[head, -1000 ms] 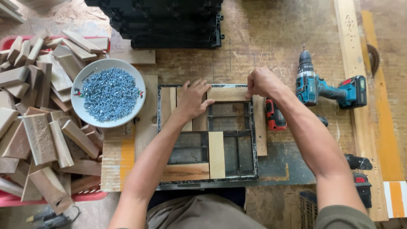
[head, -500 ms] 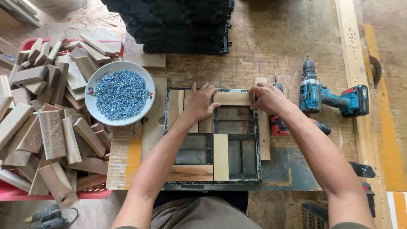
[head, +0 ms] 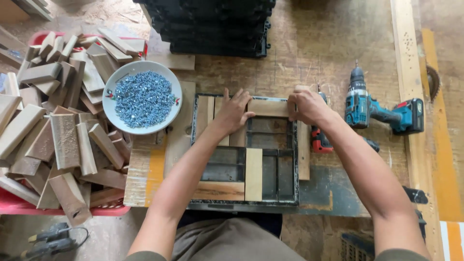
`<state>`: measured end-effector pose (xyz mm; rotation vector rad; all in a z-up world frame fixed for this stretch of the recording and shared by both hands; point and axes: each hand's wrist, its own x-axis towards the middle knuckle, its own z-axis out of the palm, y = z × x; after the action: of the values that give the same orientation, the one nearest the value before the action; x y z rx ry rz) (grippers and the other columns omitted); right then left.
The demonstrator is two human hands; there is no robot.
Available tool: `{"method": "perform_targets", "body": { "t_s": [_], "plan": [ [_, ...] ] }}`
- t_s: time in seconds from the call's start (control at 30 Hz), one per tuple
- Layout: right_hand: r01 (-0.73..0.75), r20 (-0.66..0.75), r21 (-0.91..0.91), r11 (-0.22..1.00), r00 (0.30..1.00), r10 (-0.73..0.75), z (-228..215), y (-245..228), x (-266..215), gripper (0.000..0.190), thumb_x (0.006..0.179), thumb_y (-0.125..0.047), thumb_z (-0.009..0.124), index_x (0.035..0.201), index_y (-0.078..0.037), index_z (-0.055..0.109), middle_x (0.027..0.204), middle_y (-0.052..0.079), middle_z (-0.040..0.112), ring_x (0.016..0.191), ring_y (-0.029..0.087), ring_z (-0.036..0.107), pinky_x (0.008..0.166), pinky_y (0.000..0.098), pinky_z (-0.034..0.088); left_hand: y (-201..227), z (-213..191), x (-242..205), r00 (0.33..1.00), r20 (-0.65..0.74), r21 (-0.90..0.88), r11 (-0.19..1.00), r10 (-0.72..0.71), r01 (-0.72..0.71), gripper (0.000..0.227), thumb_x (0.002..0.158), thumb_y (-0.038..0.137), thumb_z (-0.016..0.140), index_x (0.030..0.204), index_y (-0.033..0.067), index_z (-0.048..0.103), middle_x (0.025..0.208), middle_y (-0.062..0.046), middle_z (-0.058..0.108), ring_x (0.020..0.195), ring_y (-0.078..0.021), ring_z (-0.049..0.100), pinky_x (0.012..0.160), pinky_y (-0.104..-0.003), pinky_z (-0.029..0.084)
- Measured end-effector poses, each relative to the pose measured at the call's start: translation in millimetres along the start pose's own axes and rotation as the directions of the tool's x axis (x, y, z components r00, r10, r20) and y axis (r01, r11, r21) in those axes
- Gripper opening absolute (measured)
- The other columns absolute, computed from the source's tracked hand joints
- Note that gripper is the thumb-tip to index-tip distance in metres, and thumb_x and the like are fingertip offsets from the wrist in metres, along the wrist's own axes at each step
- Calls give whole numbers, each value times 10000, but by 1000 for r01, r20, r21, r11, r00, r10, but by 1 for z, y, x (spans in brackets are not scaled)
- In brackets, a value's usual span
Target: The person arranges small wooden blocks into a black plastic frame on a workbench, creating a patterned panel. They repeatedly pick blocks from a red bin, place them into the frame, and adjust their positions by hand.
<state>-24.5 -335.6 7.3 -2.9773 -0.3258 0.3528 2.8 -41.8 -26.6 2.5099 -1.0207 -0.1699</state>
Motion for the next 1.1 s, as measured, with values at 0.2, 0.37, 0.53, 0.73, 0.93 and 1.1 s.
{"method": "perform_targets", "body": {
  "t_s": [0.2,0.37,0.53,0.73,0.93,1.1],
  "plan": [
    [61,-240,491,869,969,68,-14,-1,-40,470,786,-97,765,1251,-121,700,1079,126,769,922,274,745,779,342,601,-22,21,4,982,-184,-525,849,-50,-55,194,966,289,730,1095,219,603,1071,-14,756,1181,-285,677,1221,-656,169],
    [321,-432,-19,947,851,-298,8,-42,-55,739,726,-316,876,1401,-130,639,1296,124,683,1149,357,654,961,462,527,25,-11,-10,957,-240,-690,722,-163,-50,182,941,198,763,1103,231,687,935,-53,756,1006,-266,742,1014,-516,511],
    [162,-481,62,985,869,-112,26,-89,-92,905,726,-343,839,1556,-250,490,1305,37,629,1048,309,690,835,473,580,57,-61,-26,949,-259,-779,620,-183,-93,281,967,122,704,1241,173,664,804,-105,753,818,-198,742,880,-419,576],
    [-402,-197,390,828,842,502,20,-191,-170,739,926,-496,647,1545,-125,488,965,207,728,868,369,756,794,536,620,42,-36,-39,999,-47,-560,828,-1,-26,374,1047,357,582,1279,87,694,1207,-180,738,1214,-411,645,1141,-597,374],
    [-416,-291,175,892,844,451,73,-184,-169,663,1045,-528,378,1574,-136,460,772,175,703,742,378,744,650,525,579,15,19,-43,992,13,-372,921,128,-114,408,958,340,714,1292,106,700,1389,-169,652,1381,-400,522,1189,-684,203],
    [-306,-287,240,921,884,368,83,-161,-154,636,1034,-562,303,1523,-182,445,749,179,723,698,411,744,665,529,556,6,28,-46,982,-90,-438,879,166,-189,392,942,316,738,1281,124,694,1406,-90,655,1385,-344,526,1188,-671,215]
  ]
}}
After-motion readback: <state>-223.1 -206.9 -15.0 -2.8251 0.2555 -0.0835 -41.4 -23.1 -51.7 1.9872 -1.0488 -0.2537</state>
